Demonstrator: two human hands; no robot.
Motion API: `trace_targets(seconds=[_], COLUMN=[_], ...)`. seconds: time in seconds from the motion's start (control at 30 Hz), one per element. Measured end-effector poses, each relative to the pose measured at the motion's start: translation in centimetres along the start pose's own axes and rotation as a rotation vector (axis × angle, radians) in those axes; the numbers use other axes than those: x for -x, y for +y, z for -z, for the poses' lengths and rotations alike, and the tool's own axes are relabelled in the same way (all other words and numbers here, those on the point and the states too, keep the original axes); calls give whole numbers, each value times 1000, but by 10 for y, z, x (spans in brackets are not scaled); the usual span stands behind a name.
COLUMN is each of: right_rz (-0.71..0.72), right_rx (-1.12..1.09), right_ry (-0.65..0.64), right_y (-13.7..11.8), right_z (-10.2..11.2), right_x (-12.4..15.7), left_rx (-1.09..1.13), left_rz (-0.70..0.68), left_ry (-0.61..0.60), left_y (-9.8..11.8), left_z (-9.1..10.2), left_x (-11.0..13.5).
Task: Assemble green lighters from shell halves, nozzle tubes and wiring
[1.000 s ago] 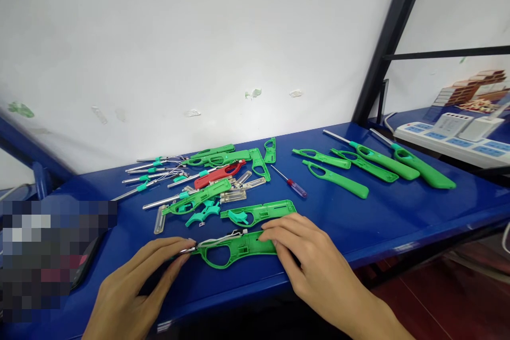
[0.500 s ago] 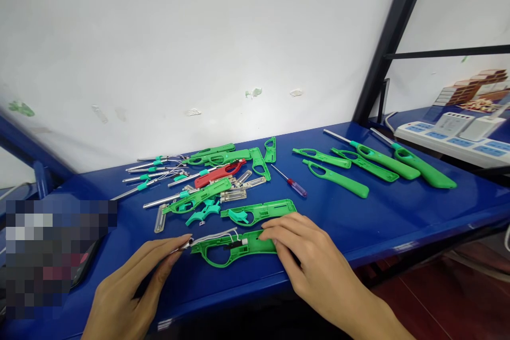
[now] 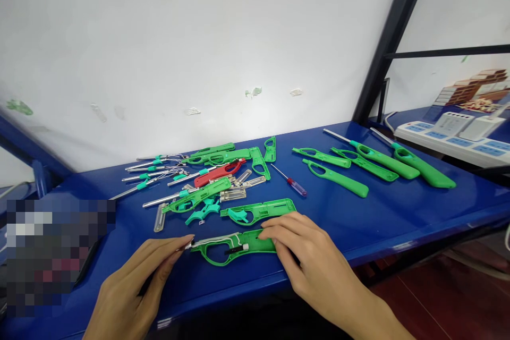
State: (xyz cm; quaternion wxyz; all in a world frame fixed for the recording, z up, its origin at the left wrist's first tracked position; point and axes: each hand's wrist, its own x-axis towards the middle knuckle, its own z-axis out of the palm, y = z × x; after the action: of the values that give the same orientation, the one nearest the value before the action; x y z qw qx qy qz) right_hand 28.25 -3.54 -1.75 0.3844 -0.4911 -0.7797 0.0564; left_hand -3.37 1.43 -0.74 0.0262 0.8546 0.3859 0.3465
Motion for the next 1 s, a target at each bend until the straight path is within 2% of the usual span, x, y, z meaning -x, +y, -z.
trace_targets(seconds=[0.4, 0.8, 1.0], right_rz=[-9, 2, 2], right_rx=[10, 9, -1], right_ry=[1, -8, -4], right_y=[-1, 0, 1], right_z=[0, 0, -1], right_x=[-1, 0, 0], left_rx=[14, 5, -9], left_rz=[77, 47, 57], left_ry=[-29, 76, 67], left_y=[0, 4, 4], left_z=[-1, 0, 0], left_x=[0, 2, 2])
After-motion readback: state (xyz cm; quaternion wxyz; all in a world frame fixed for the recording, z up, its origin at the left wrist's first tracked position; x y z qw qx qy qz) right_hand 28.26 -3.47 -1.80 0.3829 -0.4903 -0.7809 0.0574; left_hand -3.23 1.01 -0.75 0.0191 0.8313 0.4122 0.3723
